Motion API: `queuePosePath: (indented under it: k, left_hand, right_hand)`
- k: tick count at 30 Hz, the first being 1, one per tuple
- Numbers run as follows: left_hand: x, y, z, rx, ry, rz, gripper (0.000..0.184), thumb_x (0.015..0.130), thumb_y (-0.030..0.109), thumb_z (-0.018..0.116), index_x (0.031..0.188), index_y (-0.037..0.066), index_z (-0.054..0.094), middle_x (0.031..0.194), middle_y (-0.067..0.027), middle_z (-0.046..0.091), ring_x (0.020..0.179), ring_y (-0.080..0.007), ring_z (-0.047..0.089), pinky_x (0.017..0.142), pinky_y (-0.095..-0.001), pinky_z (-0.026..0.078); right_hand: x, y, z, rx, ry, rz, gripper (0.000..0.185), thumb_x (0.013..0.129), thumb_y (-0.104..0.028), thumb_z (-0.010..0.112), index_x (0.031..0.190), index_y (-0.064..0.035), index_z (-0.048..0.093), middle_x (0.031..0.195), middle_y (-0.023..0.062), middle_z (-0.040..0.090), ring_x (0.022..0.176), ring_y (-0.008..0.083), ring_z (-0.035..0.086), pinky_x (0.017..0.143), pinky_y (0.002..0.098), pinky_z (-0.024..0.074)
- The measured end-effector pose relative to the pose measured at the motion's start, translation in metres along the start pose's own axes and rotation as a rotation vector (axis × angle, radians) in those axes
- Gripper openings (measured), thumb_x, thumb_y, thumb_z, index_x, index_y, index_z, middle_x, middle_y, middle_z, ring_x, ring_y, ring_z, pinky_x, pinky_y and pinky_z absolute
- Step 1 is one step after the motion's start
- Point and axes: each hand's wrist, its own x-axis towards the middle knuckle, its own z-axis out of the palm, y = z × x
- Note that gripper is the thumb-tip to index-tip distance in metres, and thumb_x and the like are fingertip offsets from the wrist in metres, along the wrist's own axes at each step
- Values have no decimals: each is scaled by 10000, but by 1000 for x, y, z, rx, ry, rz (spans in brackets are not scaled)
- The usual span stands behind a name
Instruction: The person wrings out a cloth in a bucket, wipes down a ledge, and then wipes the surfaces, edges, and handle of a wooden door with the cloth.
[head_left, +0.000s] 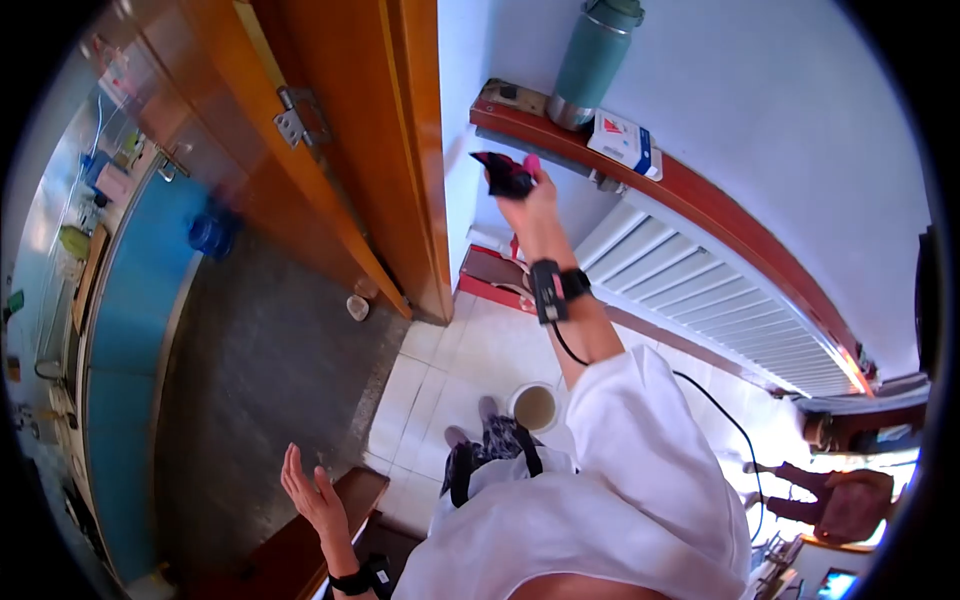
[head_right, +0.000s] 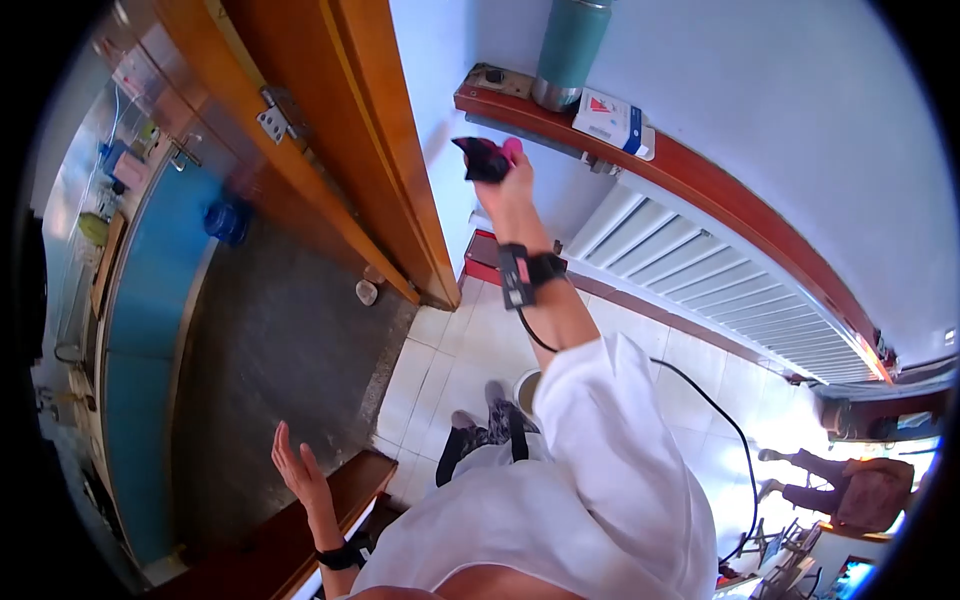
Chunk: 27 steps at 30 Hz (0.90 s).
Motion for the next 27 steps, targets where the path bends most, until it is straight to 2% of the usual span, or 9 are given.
queuePosePath:
  k: [1, 6, 9, 11, 16, 18, 19, 22, 27]
  left_hand:
    - [3, 0, -1, 16, -13, -6, 377, 971, 239, 435, 1272, 13, 461, 1279, -171, 490, 1176, -353, 445, 977, -446, 345]
    - [6, -5, -6, 97, -7, -31, 392, 976, 256, 433, 1277, 6, 461, 1276, -174, 494, 1170, -353, 452, 970, -451, 353]
    - [12, -8, -2, 171, 39, -38, 393, 977, 260, 436, 1273, 5, 472, 1268, -174, 502, 1164, -348, 462, 963, -450, 362]
    - [17, -12, 6, 244, 61, -48, 386, 983, 267, 427, 1264, 10, 490, 1253, -171, 515, 1156, -335, 477, 952, -441, 376]
    - [49, -24, 36, 310, 15, -2, 386, 988, 278, 408, 1266, 24, 493, 1249, -162, 520, 1152, -331, 482, 948, -441, 381]
    - [67, -8, 47, 283, 4, 31, 394, 980, 288, 426, 1263, 22, 495, 1247, -164, 522, 1150, -334, 484, 947, -441, 384]
    - [78, -3, 51, 284, -9, 45, 394, 980, 288, 426, 1263, 22, 495, 1247, -164, 522, 1150, -334, 484, 947, -441, 384]
    - [116, 6, 64, 242, -20, 132, 394, 976, 280, 433, 1265, 18, 490, 1250, -171, 518, 1148, -340, 486, 945, -444, 386]
    - [191, 29, 89, 191, 2, 430, 385, 983, 245, 413, 1280, 9, 474, 1259, -182, 515, 1143, -351, 490, 951, -437, 378]
  right_hand:
    - [25, 1, 0, 53, -40, 78, 319, 923, -234, 425, 1139, -1, 446, 1133, 248, 537, 1063, 424, 516, 949, 579, 403]
    - [81, 27, 36, 242, -36, -101, 184, 874, -158, 497, 994, -20, 507, 1004, 179, 574, 1000, 373, 549, 951, 544, 427]
    - [74, 14, 46, 353, -34, 109, 196, 851, -125, 529, 996, 6, 510, 990, 172, 580, 922, 339, 567, 934, 481, 460]
    - [111, 0, 2, 393, 32, -40, 215, 848, -83, 538, 1031, 30, 523, 1010, 182, 585, 927, 335, 566, 912, 458, 472]
    - [5, -115, -2, 257, 109, -135, 284, 899, -124, 380, 1062, 32, 553, 1091, 234, 572, 1041, 393, 542, 967, 556, 411]
    - [-21, -164, -21, 134, 32, -266, 305, 904, -95, 370, 1112, 56, 533, 1121, 259, 559, 1087, 409, 525, 977, 582, 403]
    - [-38, -188, -20, 101, 123, -313, 287, 932, -92, 366, 1123, 42, 533, 1121, 236, 551, 1043, 377, 548, 931, 532, 467]
    - [-74, -249, -46, 164, 82, -482, 283, 917, -110, 397, 1114, 56, 515, 1130, 256, 527, 1072, 405, 520, 936, 601, 434]
    - [-75, -274, -72, 18, 87, -888, 185, 878, -149, 530, 1010, -20, 548, 947, 120, 614, 908, 227, 606, 806, 353, 513]
